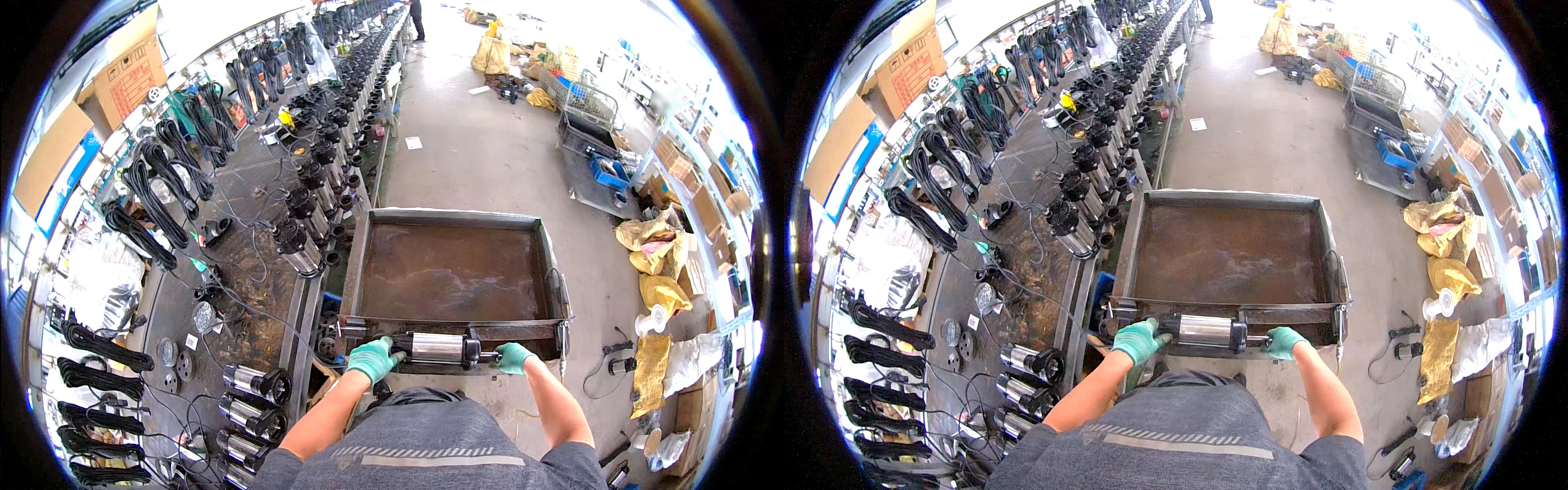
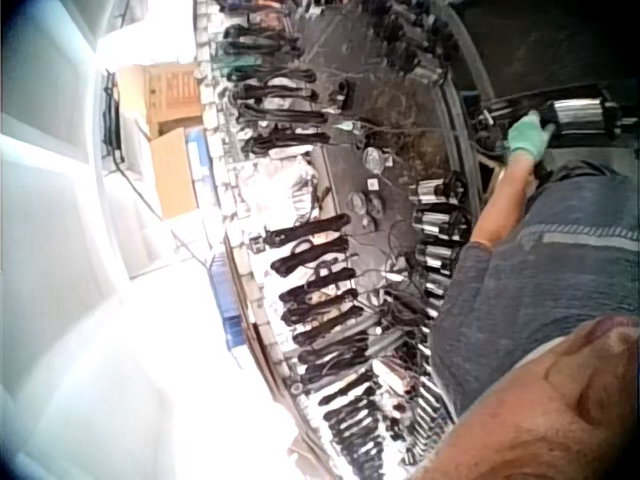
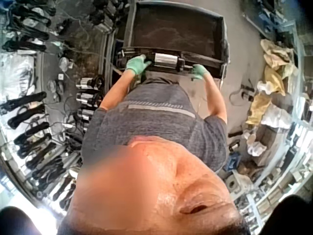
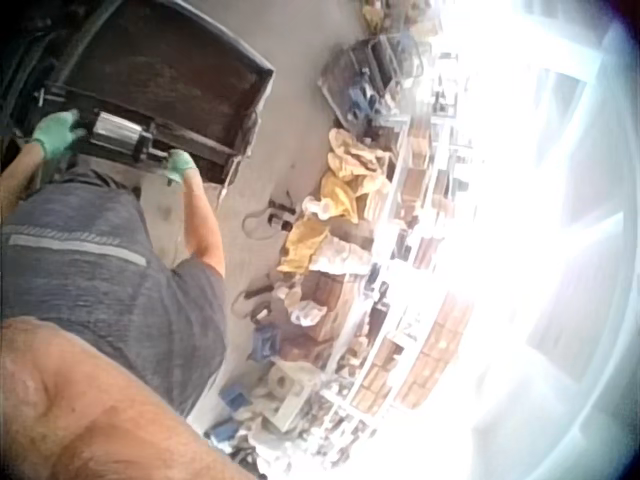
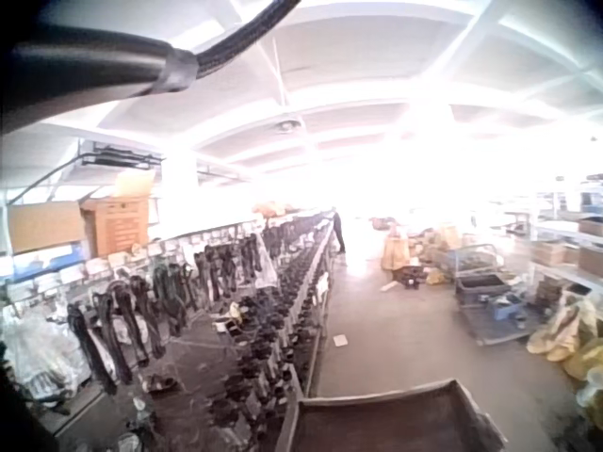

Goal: The person repeatedly picks up cylindrical pumps from a rack, submerges them in a water-filled metal tray, and then returns them to the rack. The person handles the pumps one at a time, dipping them into the water and then placing them back on the shelf.

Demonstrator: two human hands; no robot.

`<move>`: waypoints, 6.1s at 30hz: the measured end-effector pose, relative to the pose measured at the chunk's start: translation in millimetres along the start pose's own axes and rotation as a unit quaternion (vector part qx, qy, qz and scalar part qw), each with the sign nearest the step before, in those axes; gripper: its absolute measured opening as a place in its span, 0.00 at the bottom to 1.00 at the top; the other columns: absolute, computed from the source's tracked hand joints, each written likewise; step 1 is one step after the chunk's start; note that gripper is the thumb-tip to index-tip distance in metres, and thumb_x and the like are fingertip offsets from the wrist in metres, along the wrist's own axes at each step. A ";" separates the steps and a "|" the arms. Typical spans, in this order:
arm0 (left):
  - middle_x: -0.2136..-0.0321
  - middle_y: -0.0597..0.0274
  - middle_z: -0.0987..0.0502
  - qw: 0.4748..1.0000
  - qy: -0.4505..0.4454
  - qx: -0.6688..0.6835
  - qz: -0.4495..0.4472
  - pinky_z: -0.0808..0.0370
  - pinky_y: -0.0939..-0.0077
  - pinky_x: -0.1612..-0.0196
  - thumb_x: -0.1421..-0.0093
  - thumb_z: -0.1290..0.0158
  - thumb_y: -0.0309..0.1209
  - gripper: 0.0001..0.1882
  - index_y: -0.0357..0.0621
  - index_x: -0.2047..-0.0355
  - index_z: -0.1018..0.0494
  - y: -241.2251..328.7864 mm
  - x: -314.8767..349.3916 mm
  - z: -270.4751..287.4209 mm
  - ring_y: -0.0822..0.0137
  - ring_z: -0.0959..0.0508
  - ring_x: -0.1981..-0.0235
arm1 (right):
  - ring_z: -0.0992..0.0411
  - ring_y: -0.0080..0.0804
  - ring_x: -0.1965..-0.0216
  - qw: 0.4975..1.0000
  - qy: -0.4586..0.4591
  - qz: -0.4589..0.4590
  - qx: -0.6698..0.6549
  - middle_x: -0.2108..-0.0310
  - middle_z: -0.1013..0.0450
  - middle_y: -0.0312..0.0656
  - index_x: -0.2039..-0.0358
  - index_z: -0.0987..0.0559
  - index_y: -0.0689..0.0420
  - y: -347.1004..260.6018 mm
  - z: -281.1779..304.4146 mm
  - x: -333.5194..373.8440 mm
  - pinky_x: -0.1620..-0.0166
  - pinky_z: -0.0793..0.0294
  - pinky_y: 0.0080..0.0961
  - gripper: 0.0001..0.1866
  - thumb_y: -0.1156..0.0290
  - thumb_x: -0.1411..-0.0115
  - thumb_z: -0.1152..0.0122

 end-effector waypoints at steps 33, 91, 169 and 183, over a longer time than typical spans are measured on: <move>0.74 0.51 0.23 0.932 0.190 0.298 -0.076 0.30 0.62 0.66 0.28 0.46 0.40 0.18 0.34 0.61 0.24 -45.0 17.4 -16.0 0.58 0.30 0.74 | 0.25 0.22 0.69 0.774 0.139 0.011 -0.618 0.65 0.21 0.34 0.50 0.19 0.59 18.8 -13.8 23.2 0.66 0.23 0.23 0.12 0.74 0.33 0.38; 0.76 0.68 0.23 0.827 0.013 0.513 -0.230 0.30 0.79 0.67 0.27 0.49 0.47 0.20 0.41 0.63 0.23 124.8 66.3 130.1 0.77 0.27 0.73 | 0.23 0.58 0.58 0.859 0.430 -0.176 -0.214 0.60 0.23 0.54 0.60 0.20 0.57 17.3 -21.8 10.0 0.54 0.23 0.46 0.13 0.67 0.44 0.30; 0.79 0.72 0.30 0.710 0.455 0.522 -0.132 0.36 0.69 0.69 0.27 0.51 0.51 0.26 0.41 0.73 0.27 -211.2 -71.2 212.3 0.73 0.34 0.74 | 0.22 0.36 0.77 0.780 0.092 -0.131 -0.604 0.58 0.20 0.48 0.50 0.24 0.61 -225.3 -41.5 -14.3 0.76 0.22 0.30 0.18 0.59 0.27 0.49; 0.70 0.64 0.29 0.510 0.219 0.828 -0.074 0.29 0.69 0.46 0.28 0.52 0.55 0.26 0.51 0.76 0.39 -94.0 36.1 75.9 0.67 0.27 0.62 | 0.22 0.30 0.63 0.851 0.208 -0.016 -0.483 0.59 0.19 0.45 0.43 0.24 0.61 -213.7 34.8 6.8 0.54 0.22 0.26 0.23 0.80 0.40 0.49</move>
Point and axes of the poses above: each hand's wrist, its own x-axis away from the middle knuckle, its own z-axis out of the back of the hand, y = z × x, the point moved 6 cm from there along -x, towards the middle knuckle
